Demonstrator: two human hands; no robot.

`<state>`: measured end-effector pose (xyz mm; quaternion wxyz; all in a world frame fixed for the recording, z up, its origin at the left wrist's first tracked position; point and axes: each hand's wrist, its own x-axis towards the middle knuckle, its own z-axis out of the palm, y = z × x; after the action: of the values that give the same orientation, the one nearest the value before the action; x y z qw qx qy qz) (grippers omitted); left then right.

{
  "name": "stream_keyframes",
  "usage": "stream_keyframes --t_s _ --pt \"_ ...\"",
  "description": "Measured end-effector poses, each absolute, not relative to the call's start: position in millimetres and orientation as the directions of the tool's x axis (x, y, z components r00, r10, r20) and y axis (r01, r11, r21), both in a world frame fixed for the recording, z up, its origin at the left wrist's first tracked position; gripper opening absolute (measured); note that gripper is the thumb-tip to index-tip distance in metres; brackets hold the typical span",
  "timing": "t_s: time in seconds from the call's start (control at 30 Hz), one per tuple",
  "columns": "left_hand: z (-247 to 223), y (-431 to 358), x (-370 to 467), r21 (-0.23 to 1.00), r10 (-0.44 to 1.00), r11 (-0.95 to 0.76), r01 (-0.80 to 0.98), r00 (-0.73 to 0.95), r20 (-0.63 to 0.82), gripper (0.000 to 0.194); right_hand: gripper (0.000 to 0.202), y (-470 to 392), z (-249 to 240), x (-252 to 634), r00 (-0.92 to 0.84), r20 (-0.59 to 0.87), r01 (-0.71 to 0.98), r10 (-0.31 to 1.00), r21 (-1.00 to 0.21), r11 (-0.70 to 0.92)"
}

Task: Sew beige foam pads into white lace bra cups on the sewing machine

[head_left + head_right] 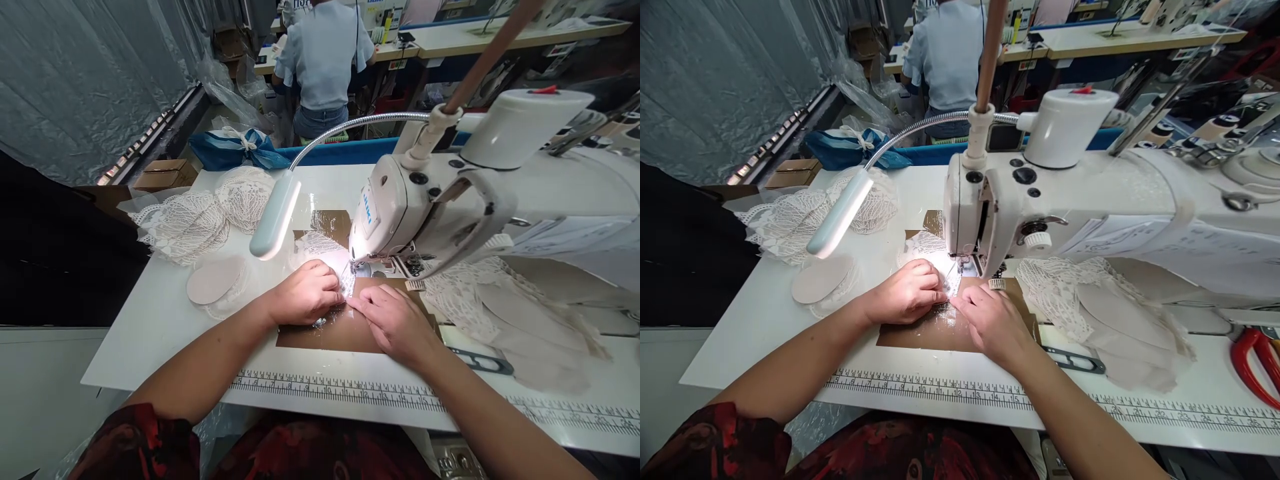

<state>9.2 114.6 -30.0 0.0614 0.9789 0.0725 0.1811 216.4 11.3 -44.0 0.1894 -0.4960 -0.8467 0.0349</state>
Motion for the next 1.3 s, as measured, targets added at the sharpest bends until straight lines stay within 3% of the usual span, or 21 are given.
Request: stream_keyframes --t_s 0.27,0.57,0.8,1.13,1.3 --pt "-28.1 115.3 7.6 0.027 0.146 -0.989 0.146 0.921 0.361 0.026 0.038 11.5 -43.8 216.6 -0.433 0.286 0.818 0.855 -0.274 0.506" --pt "-32.5 104.7 10.7 0.175 0.351 -0.935 0.309 0.876 0.331 0.024 0.037 11.2 -41.8 214.5 -0.416 0.257 0.832 0.872 -0.279 0.479" --pt "-32.5 106.7 9.5 0.257 0.391 -0.915 0.313 0.847 0.360 0.024 0.037 11.3 -41.8 215.1 -0.413 0.259 0.828 0.873 -0.292 0.479" --pt "-33.0 108.3 9.8 0.268 0.344 -0.926 0.268 0.889 0.301 0.028 0.035 11.0 -41.3 215.3 -0.418 0.261 0.824 0.870 -0.296 0.484" --pt "-33.3 109.1 9.9 0.192 0.310 -0.946 0.260 0.898 0.312 0.028 0.035 10.5 -40.9 215.1 -0.416 0.243 0.828 0.876 -0.297 0.475"
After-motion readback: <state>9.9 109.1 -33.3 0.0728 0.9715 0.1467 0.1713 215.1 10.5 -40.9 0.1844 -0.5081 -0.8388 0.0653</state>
